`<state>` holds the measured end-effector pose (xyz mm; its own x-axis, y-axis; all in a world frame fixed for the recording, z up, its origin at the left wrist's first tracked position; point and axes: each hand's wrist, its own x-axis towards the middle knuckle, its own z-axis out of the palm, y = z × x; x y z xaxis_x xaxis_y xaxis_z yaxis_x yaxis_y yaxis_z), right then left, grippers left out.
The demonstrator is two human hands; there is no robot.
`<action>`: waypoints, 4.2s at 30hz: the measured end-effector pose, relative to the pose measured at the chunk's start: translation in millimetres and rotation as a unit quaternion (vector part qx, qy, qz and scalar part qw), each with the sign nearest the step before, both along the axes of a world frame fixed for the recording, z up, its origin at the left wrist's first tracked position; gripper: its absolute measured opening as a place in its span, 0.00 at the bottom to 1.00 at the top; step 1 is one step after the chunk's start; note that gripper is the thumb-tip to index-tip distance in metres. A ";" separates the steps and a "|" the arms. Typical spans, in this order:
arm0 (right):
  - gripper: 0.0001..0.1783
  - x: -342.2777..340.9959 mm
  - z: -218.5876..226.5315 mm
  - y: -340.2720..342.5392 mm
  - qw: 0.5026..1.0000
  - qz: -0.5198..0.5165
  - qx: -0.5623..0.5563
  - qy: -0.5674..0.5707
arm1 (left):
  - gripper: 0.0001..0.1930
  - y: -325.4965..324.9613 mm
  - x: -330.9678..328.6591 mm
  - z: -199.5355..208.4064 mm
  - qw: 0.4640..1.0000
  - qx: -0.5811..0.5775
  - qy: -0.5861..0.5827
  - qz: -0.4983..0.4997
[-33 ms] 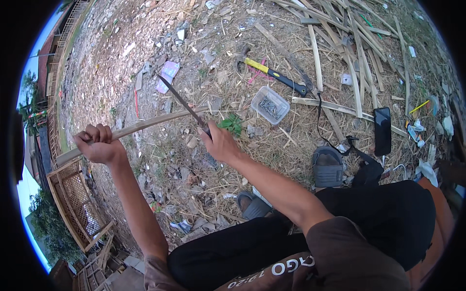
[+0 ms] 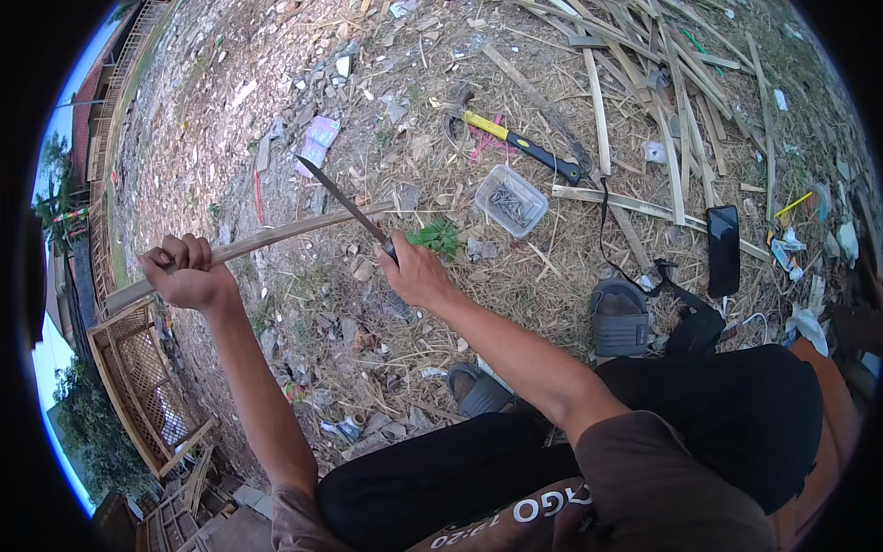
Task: The person uses a knife to shave and smooth the edges of a long bamboo strip while seated outdoors.
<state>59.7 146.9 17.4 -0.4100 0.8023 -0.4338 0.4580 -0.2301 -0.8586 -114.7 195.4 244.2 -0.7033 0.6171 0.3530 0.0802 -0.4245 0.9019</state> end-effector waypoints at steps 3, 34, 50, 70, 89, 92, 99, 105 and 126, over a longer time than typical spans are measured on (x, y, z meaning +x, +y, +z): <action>0.20 2.1 -8.3 4.4 1.000 -0.006 0.000 -0.016 | 0.19 3.1 2.6 4.3 1.000 -0.003 0.015 0.008; 0.25 1.9 -1.2 20.0 0.999 0.031 -0.043 0.001 | 0.18 -4.5 -14.3 0.9 0.996 -0.022 -0.002 0.089; 0.25 5.1 6.1 19.9 0.995 0.068 0.050 0.044 | 0.18 -4.3 -14.9 -0.3 0.999 -0.008 -0.002 0.035; 0.22 10.4 -2.1 18.6 1.000 0.011 0.008 0.028 | 0.18 -3.3 -8.5 -1.2 1.000 0.000 -0.004 0.002; 0.23 18.0 -23.9 -3.2 0.999 0.002 -0.052 0.002 | 0.19 -1.7 -10.6 -1.9 0.997 -0.049 0.025 0.058; 0.23 19.1 -7.8 7.0 0.996 -0.012 -0.077 0.036 | 0.19 -0.9 -14.9 -2.3 0.998 -0.037 0.023 0.036; 0.24 5.2 -12.1 23.6 0.997 -0.003 -0.080 0.011 | 0.18 1.2 -8.6 1.6 0.998 -0.041 0.024 0.036; 0.24 8.1 -25.7 17.8 0.997 -0.032 -0.070 -0.014 | 0.18 10.8 3.4 -2.1 0.998 -0.038 0.019 0.039; 0.26 14.1 -24.7 0.5 1.000 -0.015 -0.003 0.007 | 0.19 -2.8 -9.1 0.3 0.999 -0.026 0.028 0.020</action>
<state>73.7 147.4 -7.4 -0.3918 0.8116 -0.4334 0.4383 -0.2496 -0.8635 -123.8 192.6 244.5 -0.7073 0.6079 0.3609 0.1466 -0.3733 0.9160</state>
